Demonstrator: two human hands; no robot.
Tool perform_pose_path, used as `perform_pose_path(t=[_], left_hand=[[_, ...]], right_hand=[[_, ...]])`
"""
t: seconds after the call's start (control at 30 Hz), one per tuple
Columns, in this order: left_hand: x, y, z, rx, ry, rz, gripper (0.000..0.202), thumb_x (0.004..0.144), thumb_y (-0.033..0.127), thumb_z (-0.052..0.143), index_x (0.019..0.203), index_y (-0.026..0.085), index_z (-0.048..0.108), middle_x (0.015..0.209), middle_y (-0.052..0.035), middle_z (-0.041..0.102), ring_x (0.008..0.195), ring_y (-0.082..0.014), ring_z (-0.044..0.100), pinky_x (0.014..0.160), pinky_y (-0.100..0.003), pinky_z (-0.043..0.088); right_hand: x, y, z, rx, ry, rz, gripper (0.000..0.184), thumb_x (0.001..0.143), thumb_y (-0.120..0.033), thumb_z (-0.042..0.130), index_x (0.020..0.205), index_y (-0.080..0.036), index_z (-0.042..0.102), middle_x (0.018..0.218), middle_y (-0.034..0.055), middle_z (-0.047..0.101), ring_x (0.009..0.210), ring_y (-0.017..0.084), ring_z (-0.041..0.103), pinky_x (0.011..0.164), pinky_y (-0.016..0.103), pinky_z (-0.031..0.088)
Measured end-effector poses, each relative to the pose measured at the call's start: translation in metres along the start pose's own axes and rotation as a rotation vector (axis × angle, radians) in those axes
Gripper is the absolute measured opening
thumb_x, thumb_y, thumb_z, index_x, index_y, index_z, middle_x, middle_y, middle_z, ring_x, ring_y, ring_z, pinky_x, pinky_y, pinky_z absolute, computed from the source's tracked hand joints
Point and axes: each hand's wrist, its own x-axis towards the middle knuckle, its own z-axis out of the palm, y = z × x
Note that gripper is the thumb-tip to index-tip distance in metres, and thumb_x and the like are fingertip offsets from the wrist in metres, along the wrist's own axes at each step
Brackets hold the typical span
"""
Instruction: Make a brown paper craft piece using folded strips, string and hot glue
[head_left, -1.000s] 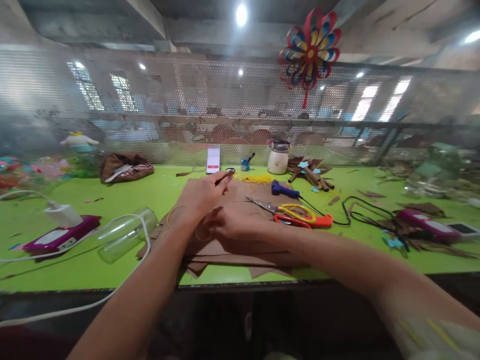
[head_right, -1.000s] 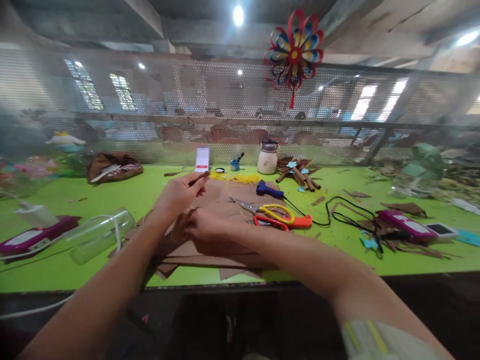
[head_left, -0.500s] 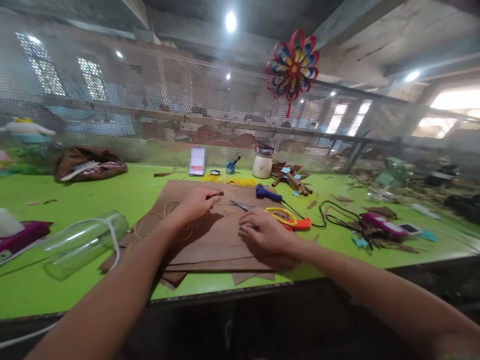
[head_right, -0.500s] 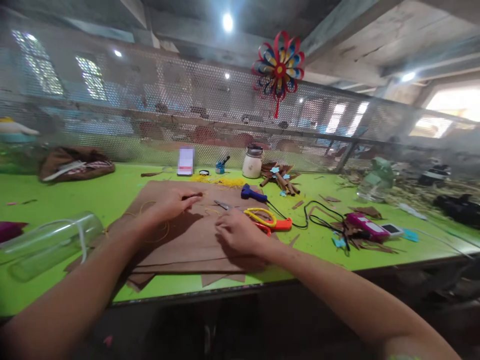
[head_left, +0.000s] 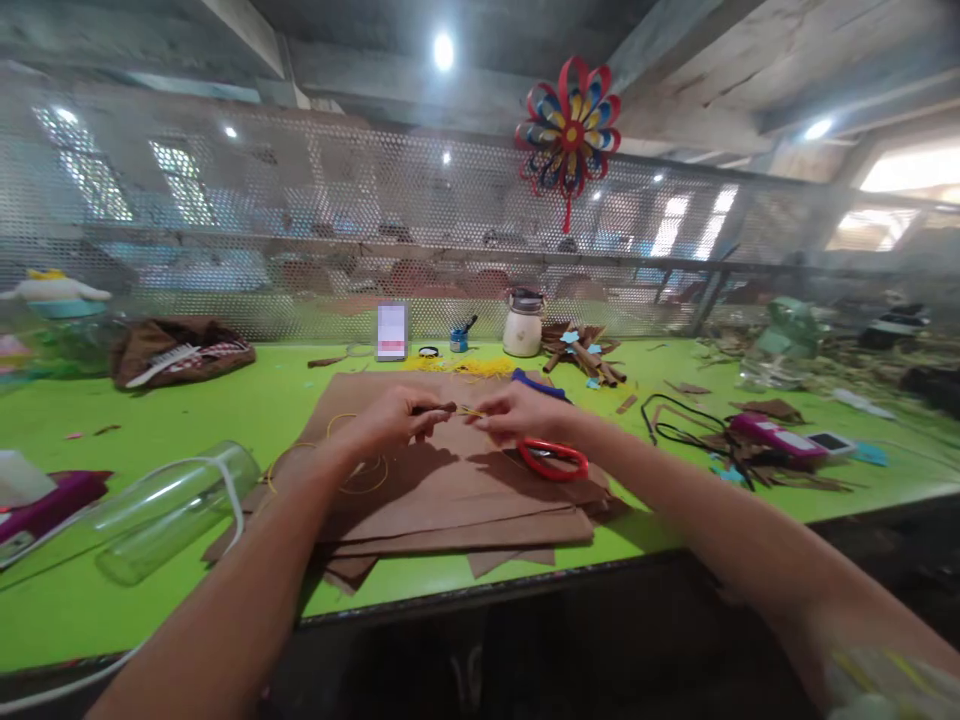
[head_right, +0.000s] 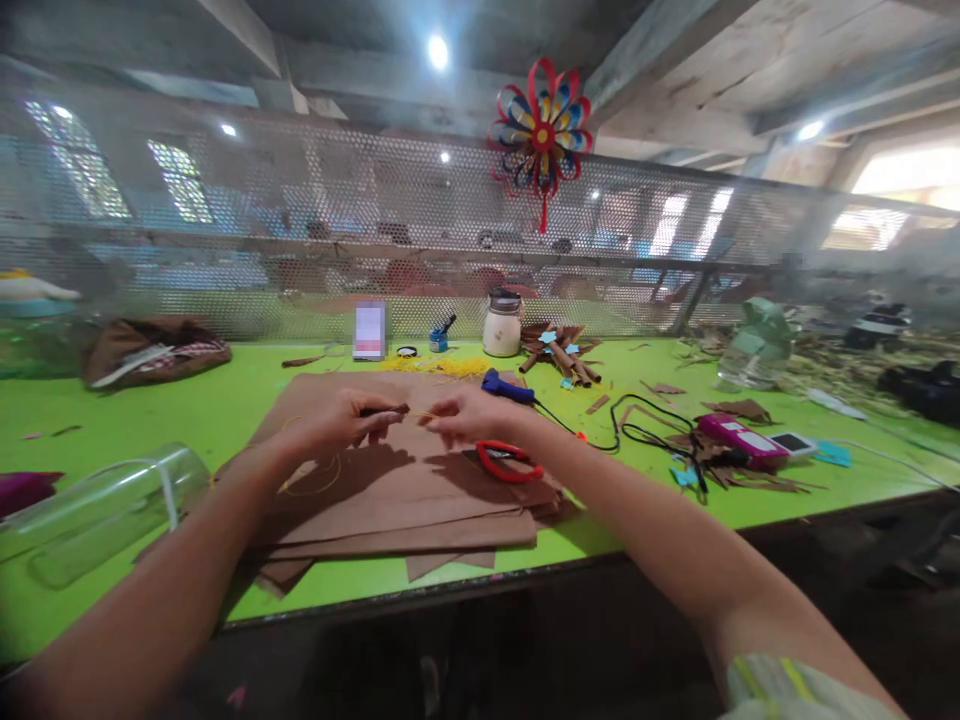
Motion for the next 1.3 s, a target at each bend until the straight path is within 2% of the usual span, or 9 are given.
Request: perform_pose_path(t=[0.07,0.17,0.27,0.33,0.47,0.6,0.73,0.87,1.3], left_hand=[[0.001,-0.005,0.003,-0.007,-0.022,-0.027,0.044,0.079,0.051,0.046,0.090,0.015,0.069,0.054,-0.0006,0.058,0.047,-0.0098,0.047,0.047,-0.020,0.033],[0.002,-0.006,0.009,0.016,-0.082,-0.048,0.045,0.079,0.052,0.046,0.091,0.016,0.069,0.048,0.0001,0.055,0.045,-0.0103,0.046,0.045,-0.020,0.030],[0.003,-0.004,0.017,0.025,-0.157,-0.035,0.044,0.077,0.052,0.048,0.092,0.016,0.070,0.048,0.0000,0.055,0.044,-0.0099,0.044,0.044,-0.020,0.028],[0.002,-0.001,0.021,0.000,-0.217,-0.014,0.044,0.076,0.053,0.049,0.089,0.017,0.070,0.055,-0.0013,0.059,0.046,-0.0096,0.045,0.044,-0.020,0.029],[0.001,0.005,0.024,-0.011,-0.289,-0.008,0.046,0.074,0.056,0.050,0.088,0.017,0.070,0.070,-0.0035,0.065,0.053,-0.0107,0.050,0.049,-0.020,0.033],[-0.001,0.009,0.019,0.068,-0.255,0.029,0.043,0.073,0.054,0.052,0.087,0.017,0.070,0.075,-0.0029,0.066,0.063,-0.0132,0.053,0.057,-0.021,0.035],[-0.001,0.009,0.013,0.128,-0.277,0.063,0.037,0.072,0.048,0.053,0.085,0.017,0.069,0.076,-0.0024,0.065,0.067,-0.0148,0.053,0.061,-0.022,0.035],[-0.001,0.005,0.011,0.053,-0.350,0.046,0.037,0.074,0.047,0.051,0.090,0.018,0.067,0.075,-0.0025,0.064,0.065,-0.0142,0.052,0.060,-0.022,0.036],[0.000,0.000,0.022,-0.087,-0.287,-0.004,0.040,0.073,0.045,0.054,0.096,0.016,0.069,0.071,-0.0036,0.063,0.057,-0.0110,0.049,0.054,-0.020,0.037]], right_hand=[[-0.027,0.003,-0.031,-0.160,-0.001,0.059,0.029,0.078,-0.036,0.056,0.086,-0.011,0.069,0.053,-0.0015,0.056,0.044,0.006,0.043,0.044,0.019,0.033],[-0.076,0.008,-0.074,-0.226,0.022,0.183,0.030,0.078,-0.038,0.056,0.090,-0.015,0.071,0.047,-0.0034,0.052,0.042,0.006,0.041,0.044,0.019,0.032],[-0.112,0.014,-0.094,-0.237,-0.108,0.301,0.031,0.078,-0.040,0.054,0.092,-0.018,0.071,0.059,0.0010,0.062,0.050,0.009,0.050,0.051,0.021,0.038],[-0.119,0.020,-0.093,-0.336,-0.117,0.301,0.031,0.078,-0.040,0.054,0.092,-0.019,0.071,0.077,0.0050,0.068,0.064,0.013,0.058,0.060,0.024,0.042],[-0.095,0.029,-0.069,-0.646,0.158,0.244,0.031,0.083,-0.036,0.047,0.091,-0.016,0.070,0.089,0.0080,0.069,0.075,0.018,0.060,0.065,0.027,0.041],[-0.064,0.031,-0.038,-0.791,0.095,0.203,0.029,0.076,-0.033,0.056,0.096,-0.015,0.067,0.086,0.0096,0.068,0.075,0.020,0.059,0.062,0.026,0.039],[-0.064,0.040,-0.023,-0.816,0.062,0.193,0.045,0.066,-0.022,0.065,0.111,-0.018,0.059,0.104,0.0106,0.064,0.089,0.023,0.058,0.068,0.025,0.040],[-0.076,0.052,-0.024,-0.766,0.112,0.094,0.053,0.073,-0.023,0.061,0.124,-0.020,0.048,0.116,0.0093,0.058,0.098,0.022,0.055,0.076,0.026,0.040],[-0.080,0.091,-0.064,-0.828,0.219,0.160,0.040,0.075,-0.025,0.060,0.114,-0.019,0.059,0.097,0.0068,0.066,0.083,0.019,0.058,0.069,0.025,0.040]])
